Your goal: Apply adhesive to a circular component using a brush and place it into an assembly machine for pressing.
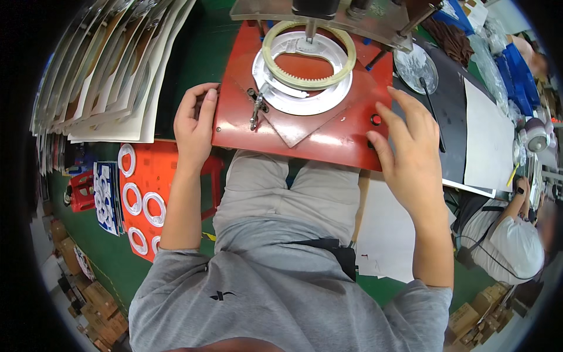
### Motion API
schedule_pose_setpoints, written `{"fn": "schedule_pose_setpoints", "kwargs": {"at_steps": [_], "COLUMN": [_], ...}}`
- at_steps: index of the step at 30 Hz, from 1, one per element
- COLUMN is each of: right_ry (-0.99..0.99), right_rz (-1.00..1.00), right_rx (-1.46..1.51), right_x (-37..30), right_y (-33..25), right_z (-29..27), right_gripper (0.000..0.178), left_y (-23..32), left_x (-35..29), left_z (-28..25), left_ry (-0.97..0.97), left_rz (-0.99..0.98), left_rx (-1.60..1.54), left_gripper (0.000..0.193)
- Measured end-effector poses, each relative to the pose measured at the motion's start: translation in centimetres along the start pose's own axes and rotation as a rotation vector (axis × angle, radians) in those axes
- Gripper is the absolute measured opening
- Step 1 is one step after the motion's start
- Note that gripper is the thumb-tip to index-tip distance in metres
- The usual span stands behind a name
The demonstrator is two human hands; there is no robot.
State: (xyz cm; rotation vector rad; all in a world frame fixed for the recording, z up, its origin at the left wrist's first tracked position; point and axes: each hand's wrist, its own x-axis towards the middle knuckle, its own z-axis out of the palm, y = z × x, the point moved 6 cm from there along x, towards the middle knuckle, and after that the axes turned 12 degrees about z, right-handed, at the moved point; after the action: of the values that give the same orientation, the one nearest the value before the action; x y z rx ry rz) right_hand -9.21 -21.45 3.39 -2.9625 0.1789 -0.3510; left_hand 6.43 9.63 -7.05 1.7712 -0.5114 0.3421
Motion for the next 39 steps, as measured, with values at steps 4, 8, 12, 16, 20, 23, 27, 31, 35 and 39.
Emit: {"fn": "schedule_pose_setpoints", "kwargs": {"at_steps": [4, 8, 12, 16, 20, 23, 27, 31, 35, 39], "right_ry": [0.111, 0.176, 0.232, 0.185, 0.133, 0.128, 0.176, 0.182, 0.233, 0.240], "right_rz": [0.009, -0.111, -0.178, -0.234, -0.239, -0.244, -0.256, -0.217, -0.156, -0.134], "right_rx": [0.190, 0.289, 0.311, 0.288, 0.329, 0.360, 0.407, 0.447, 0.454, 0.476], "right_x": [1.1, 2.6, 4.3, 5.3, 5.9, 6.3, 6.2, 6.0, 5.7, 5.6], "right_y": [-1.1, -2.3, -3.3, -4.0, -3.6, -3.4, -3.6, -4.7, -5.1, -5.2], "right_z": [-0.8, -0.5, 0.0, 1.2, 2.1, 2.3, 2.2, 2.3, 2.4, 2.4], "right_gripper": [0.034, 0.033, 0.033, 0.034, 0.028, 0.022, 0.018, 0.020, 0.022, 0.023], "left_y": [0.2, 4.2, 11.4, 13.0, 12.6, 12.6, 12.7, 12.4, 11.5, 11.2], "left_x": [0.3, 1.8, 3.5, 3.6, 3.4, 3.7, 4.2, 4.7, 4.9, 5.6], "left_z": [0.1, -0.2, 2.1, 5.4, 7.0, 6.7, 5.8, 5.2, 5.2, 5.1], "left_ry": [-0.037, -0.035, -0.281, -0.348, -0.435, -0.451, -0.502, -0.570, -0.646, -0.687], "left_rz": [-0.028, 0.098, 0.596, 0.754, 0.816, 0.832, 0.733, 0.672, 0.623, 0.589], "left_rx": [-0.098, -0.146, 0.195, 0.263, 0.374, 0.309, 0.208, 0.200, 0.198, 0.178], "left_gripper": [0.021, 0.019, 0.025, 0.022, 0.013, 0.013, 0.013, 0.012, 0.011, 0.011]}}
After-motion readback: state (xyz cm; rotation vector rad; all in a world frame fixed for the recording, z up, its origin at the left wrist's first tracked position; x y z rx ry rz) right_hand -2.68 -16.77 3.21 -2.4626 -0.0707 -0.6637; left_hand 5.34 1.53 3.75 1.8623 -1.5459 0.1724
